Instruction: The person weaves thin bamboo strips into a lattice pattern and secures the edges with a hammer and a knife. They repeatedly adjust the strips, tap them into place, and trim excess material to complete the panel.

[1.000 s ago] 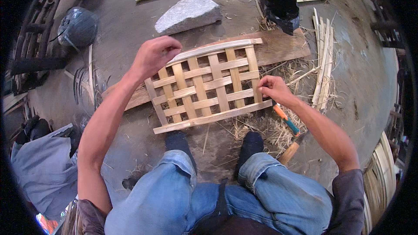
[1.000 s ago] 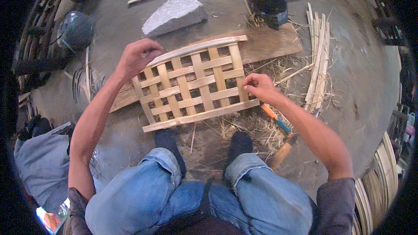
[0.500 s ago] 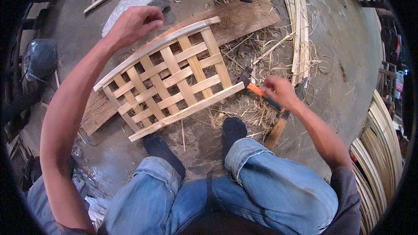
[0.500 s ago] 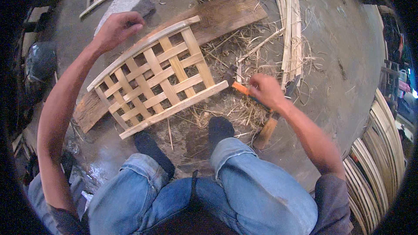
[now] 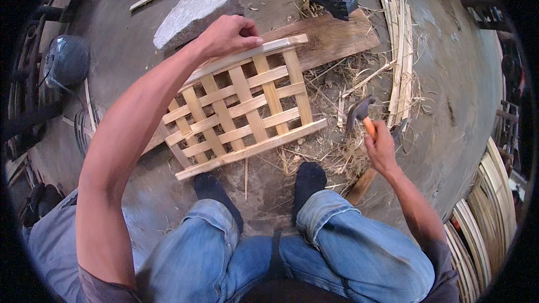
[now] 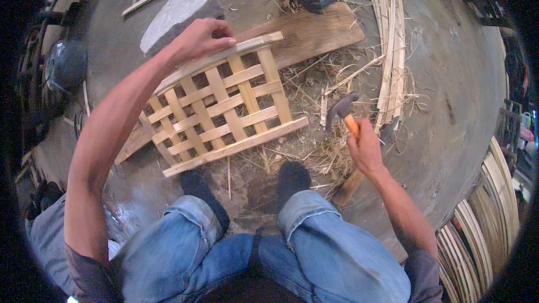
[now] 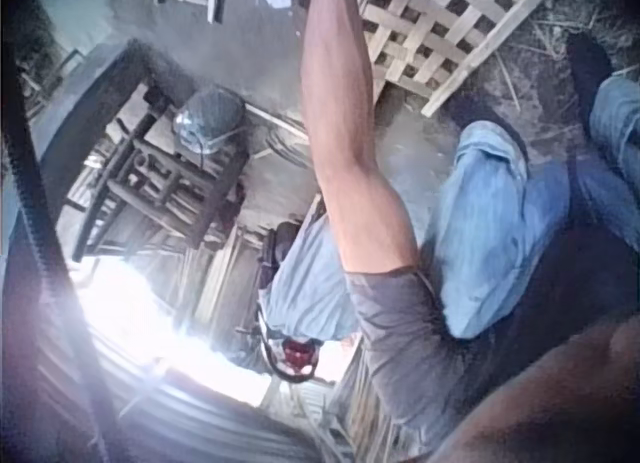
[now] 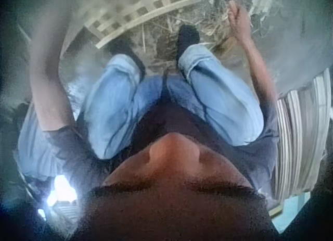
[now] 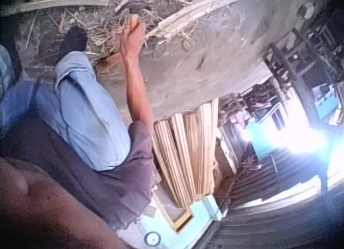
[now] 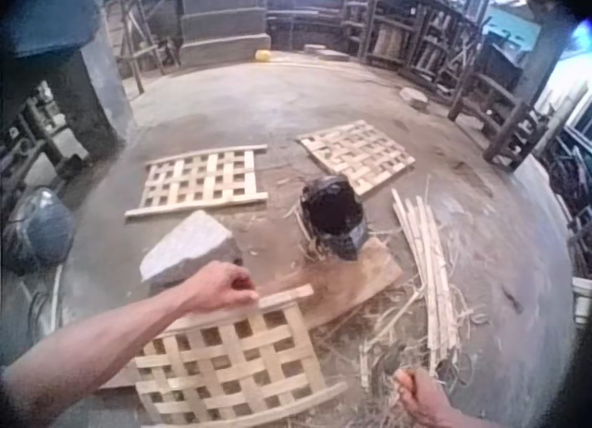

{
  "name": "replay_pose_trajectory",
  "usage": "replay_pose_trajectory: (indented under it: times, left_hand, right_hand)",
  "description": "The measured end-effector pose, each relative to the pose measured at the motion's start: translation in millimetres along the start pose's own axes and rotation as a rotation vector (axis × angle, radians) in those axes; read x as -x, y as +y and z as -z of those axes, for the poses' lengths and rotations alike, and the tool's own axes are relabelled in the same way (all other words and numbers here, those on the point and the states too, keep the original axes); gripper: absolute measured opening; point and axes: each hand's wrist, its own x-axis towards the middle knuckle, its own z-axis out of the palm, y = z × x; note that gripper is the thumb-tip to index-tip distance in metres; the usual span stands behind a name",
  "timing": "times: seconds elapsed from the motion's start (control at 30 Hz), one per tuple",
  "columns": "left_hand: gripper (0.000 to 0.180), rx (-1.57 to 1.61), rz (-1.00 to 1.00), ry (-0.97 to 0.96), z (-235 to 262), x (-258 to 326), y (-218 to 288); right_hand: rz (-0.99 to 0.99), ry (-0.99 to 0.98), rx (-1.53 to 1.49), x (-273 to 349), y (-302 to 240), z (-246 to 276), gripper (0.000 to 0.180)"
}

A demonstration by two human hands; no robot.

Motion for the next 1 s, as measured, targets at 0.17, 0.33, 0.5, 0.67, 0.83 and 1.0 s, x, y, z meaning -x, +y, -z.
replay_pose_trajectory:
  times: [0.17,0.33,0.5,0.67,0.83,1.0]
  left_hand:
    - [0.031,-0.029,-0.016,0.013,-2.1,-7.9,5.6]
    - [0.033,-0.007,-0.032,-0.014,-1.2,-4.8,4.9]
    - [0.032,-0.169,0.009,-0.018,-2.5,-9.1,13.3]
    - [0.029,-0.242,0.048,-0.028,-4.2,-7.2,16.8]
    - [0.022,-0.257,0.041,-0.034,-9.6,-6.3,19.5]
    - [0.021,-0.301,0.055,0.019,-14.3,-3.0,22.0]
  right_hand:
    - [-0.031,0.092,-0.129,-31.7,-18.4,22.0,0.033]
    - [0.098,0.010,-0.163,-56.3,-50.0,21.8,0.031]
    - [0.188,-0.076,-0.254,-95.5,-97.9,4.2,0.027]
    - [0.440,0.013,-0.184,-135.9,-134.5,-6.3,0.024]
    - [0.422,-0.001,-0.177,-147.3,-133.1,-16.7,0.025]
    - [0.343,-0.039,-0.237,-151.6,-133.3,-18.5,0.027]
